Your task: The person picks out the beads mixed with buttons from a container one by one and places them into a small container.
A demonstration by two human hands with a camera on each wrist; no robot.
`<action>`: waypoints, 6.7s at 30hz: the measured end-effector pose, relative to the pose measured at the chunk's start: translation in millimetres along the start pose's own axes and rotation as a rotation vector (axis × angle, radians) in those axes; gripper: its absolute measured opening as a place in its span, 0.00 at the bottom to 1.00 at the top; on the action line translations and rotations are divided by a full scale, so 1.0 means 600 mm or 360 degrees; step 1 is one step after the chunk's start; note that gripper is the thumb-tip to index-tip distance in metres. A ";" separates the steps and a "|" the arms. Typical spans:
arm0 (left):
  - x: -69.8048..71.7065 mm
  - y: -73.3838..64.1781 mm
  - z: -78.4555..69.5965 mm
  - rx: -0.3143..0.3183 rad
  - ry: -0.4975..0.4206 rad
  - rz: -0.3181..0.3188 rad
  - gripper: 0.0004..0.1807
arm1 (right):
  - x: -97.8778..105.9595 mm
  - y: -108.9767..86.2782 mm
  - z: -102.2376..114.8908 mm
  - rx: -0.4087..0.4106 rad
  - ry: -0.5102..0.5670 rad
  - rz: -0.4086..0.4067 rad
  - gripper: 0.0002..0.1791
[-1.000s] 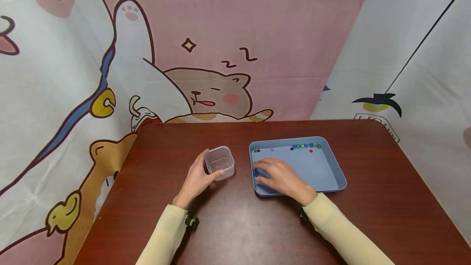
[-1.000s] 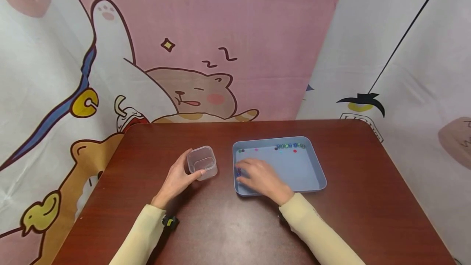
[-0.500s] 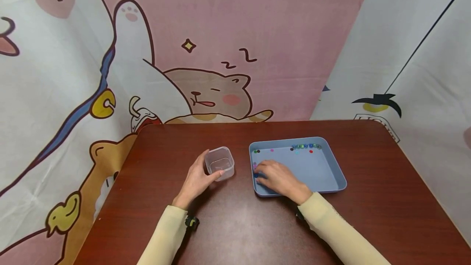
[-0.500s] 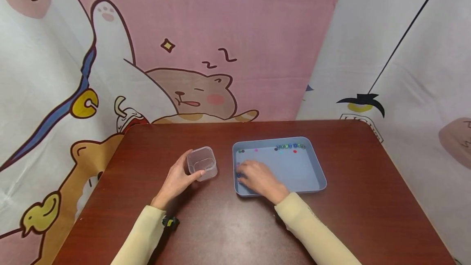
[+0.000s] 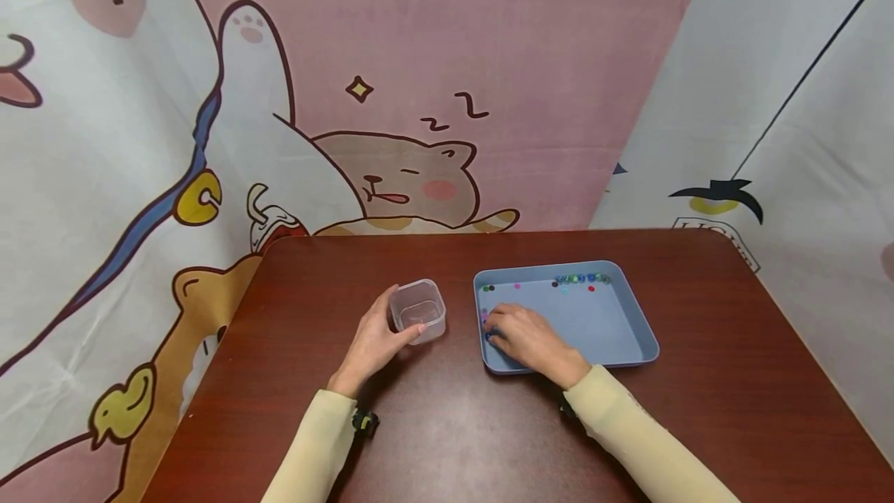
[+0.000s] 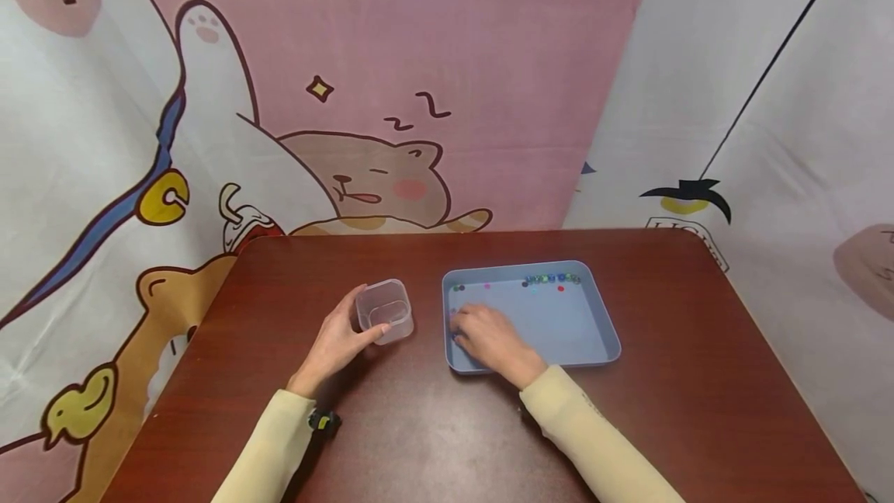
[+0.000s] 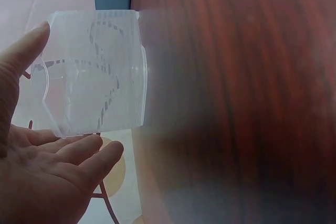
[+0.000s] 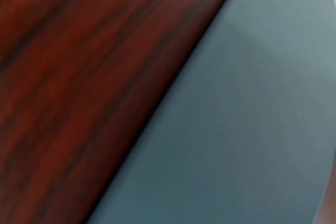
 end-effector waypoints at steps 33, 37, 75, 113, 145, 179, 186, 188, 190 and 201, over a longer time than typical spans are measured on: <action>0.004 0.007 0.002 -0.0038 -0.0075 0.0075 0.53 | 0.084 0.060 0.075 0.0068 0.0312 -0.0456 0.09; 0.004 0.009 0.002 -0.0033 -0.0073 0.0103 0.54 | 0.074 0.077 0.083 0.0073 0.0315 -0.0441 0.09; 0.003 0.009 0.005 -0.0005 -0.0031 0.0169 0.55 | 0.077 0.050 0.039 -0.0165 0.0474 -0.0344 0.18; 0.006 0.012 0.002 -0.0100 0.0054 0.0242 0.54 | 0.156 -0.071 -0.160 -0.0334 0.0171 -0.0356 0.24; 0.010 0.013 -0.004 -0.0190 0.0196 0.0329 0.57 | 0.123 -0.023 -0.215 -0.0346 0.0125 0.0227 0.20; 0.001 0.017 -0.008 -0.0211 0.0215 0.0271 0.55 | 0.090 -0.003 -0.222 -0.0270 0.0032 0.0304 0.18; -0.002 0.018 -0.007 -0.0225 0.0212 0.0272 0.55 | 0.084 -0.005 -0.223 -0.0182 -0.0141 0.0303 0.16; -0.002 0.018 -0.006 -0.0220 0.0208 0.0272 0.55 | 0.083 -0.005 -0.223 -0.0156 -0.0177 0.0272 0.15; -0.001 0.018 -0.007 -0.0213 0.0202 0.0271 0.55 | 0.083 -0.005 -0.224 -0.0129 -0.0206 0.0237 0.14; 0.000 0.017 -0.005 -0.0181 0.0204 0.0276 0.55 | 0.080 -0.003 -0.226 -0.0049 -0.0256 0.0129 0.10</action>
Point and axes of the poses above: each hand's wrist, its own y-axis towards the middle knuckle, its own x-axis out of the back of the hand, z = x × y, the point moved 5 cm from there along y, towards the middle knuckle, and after that the axes turned 1 degree about y, right-handed, at the moved point
